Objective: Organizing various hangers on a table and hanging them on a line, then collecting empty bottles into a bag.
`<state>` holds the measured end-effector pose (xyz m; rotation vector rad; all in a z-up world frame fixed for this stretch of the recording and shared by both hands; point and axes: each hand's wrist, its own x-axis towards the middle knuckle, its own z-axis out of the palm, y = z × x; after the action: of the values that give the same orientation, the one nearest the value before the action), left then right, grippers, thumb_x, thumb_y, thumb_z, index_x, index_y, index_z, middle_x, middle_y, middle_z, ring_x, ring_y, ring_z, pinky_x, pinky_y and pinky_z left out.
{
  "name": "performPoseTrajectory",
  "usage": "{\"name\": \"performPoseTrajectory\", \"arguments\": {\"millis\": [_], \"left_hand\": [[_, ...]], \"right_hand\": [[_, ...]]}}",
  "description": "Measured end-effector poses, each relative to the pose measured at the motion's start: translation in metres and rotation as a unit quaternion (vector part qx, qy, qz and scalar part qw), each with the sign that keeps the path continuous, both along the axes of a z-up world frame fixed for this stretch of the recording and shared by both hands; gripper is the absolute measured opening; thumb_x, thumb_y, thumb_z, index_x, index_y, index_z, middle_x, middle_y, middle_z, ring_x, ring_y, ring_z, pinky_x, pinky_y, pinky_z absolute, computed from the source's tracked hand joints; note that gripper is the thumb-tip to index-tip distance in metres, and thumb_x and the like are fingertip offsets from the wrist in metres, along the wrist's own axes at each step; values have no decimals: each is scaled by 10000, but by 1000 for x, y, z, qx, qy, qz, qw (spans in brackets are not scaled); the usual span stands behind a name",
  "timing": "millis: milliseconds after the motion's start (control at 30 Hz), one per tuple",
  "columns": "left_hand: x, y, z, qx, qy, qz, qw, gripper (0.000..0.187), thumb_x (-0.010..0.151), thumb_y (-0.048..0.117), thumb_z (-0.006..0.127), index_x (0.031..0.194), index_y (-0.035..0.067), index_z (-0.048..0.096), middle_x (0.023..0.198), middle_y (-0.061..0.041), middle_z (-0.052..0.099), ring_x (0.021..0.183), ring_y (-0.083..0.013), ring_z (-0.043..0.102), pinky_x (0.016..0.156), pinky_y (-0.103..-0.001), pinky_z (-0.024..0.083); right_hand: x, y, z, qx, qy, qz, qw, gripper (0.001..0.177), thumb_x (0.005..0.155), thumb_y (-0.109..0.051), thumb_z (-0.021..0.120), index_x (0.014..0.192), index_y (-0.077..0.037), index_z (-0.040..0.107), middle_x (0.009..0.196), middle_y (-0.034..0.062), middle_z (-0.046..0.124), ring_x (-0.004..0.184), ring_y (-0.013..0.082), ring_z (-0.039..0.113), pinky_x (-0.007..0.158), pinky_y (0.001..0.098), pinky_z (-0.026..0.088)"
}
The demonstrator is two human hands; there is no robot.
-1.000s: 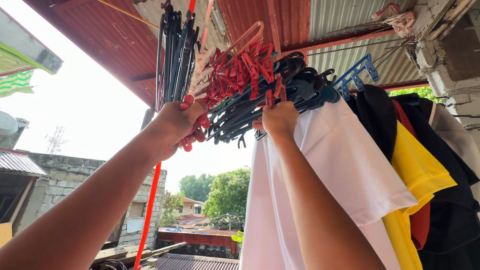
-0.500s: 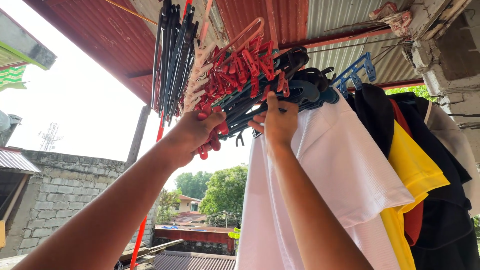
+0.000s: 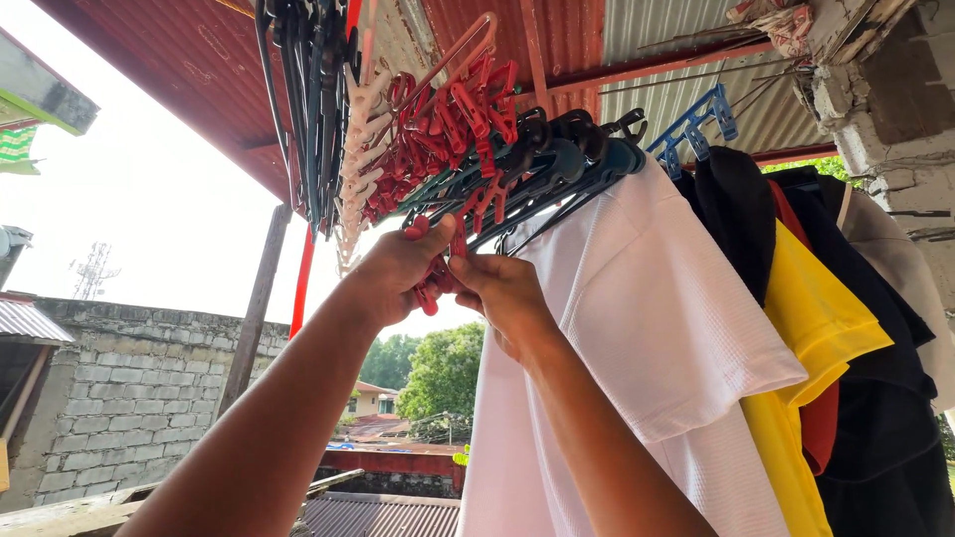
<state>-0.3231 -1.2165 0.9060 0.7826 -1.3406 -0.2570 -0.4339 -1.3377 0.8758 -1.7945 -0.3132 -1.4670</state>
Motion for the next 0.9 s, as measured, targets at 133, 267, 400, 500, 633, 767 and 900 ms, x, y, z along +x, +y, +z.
{"name": "performPoseTrajectory", "arguments": {"millis": [133, 267, 400, 500, 633, 767, 900], "left_hand": [[13, -5, 1, -26, 104, 76, 991, 404, 968, 431, 676, 957, 31, 618, 657, -108, 608, 473, -185, 517, 433, -340, 375], [27, 7, -5, -50, 119, 93, 987, 313, 986, 343, 643, 1021, 32, 640, 660, -112, 624, 495, -182, 571, 454, -328, 412], [39, 24, -9, -46, 103, 115, 987, 301, 974, 316, 648, 1060, 28, 650, 655, -80, 608, 519, -171, 613, 476, -326, 448], [54, 30, -14, -44, 89, 116, 988, 310, 968, 317, 650, 1073, 25, 658, 646, -79, 606, 522, -169, 616, 490, -322, 457], [63, 32, -19, -47, 52, 115, 991, 325, 971, 316, 646, 1075, 9, 658, 627, -77, 579, 513, -177, 615, 489, -319, 445], [66, 26, -20, -53, 51, 103, 992, 337, 978, 317, 640, 1063, -9, 661, 612, -63, 539, 501, -184, 617, 485, -324, 444], [53, 14, -18, -88, 103, 93, 986, 348, 998, 342, 609, 1045, 0, 647, 624, -91, 581, 497, -185, 563, 491, -343, 432]], "right_hand": [[22, 5, 6, 64, -72, -166, 981, 162, 904, -114, 722, 944, 36, 768, 765, 98, 757, 656, 150, 730, 580, 320, 615], [31, 14, 26, 75, -151, -244, 955, 166, 893, -121, 723, 888, 38, 771, 675, 96, 734, 560, 165, 703, 514, 337, 577], [31, 23, 48, 18, -191, -417, 888, 239, 881, -219, 747, 775, -6, 773, 611, 114, 707, 528, 212, 698, 567, 353, 554], [28, 27, 63, 13, -190, -440, 877, 298, 895, -244, 745, 719, -4, 744, 606, 117, 704, 544, 240, 727, 586, 342, 579], [11, 40, 68, 16, -151, -431, 889, 330, 879, -299, 758, 758, 7, 733, 656, 149, 737, 556, 278, 758, 603, 325, 601], [12, 36, 53, 9, -244, -306, 920, 414, 831, -291, 749, 1028, 55, 636, 885, 161, 726, 597, 259, 767, 518, 369, 611], [29, 58, 4, 106, -143, -159, 971, 602, 869, -428, 692, 1258, -10, 502, 1003, 154, 610, 794, 228, 677, 582, 400, 632]]}}
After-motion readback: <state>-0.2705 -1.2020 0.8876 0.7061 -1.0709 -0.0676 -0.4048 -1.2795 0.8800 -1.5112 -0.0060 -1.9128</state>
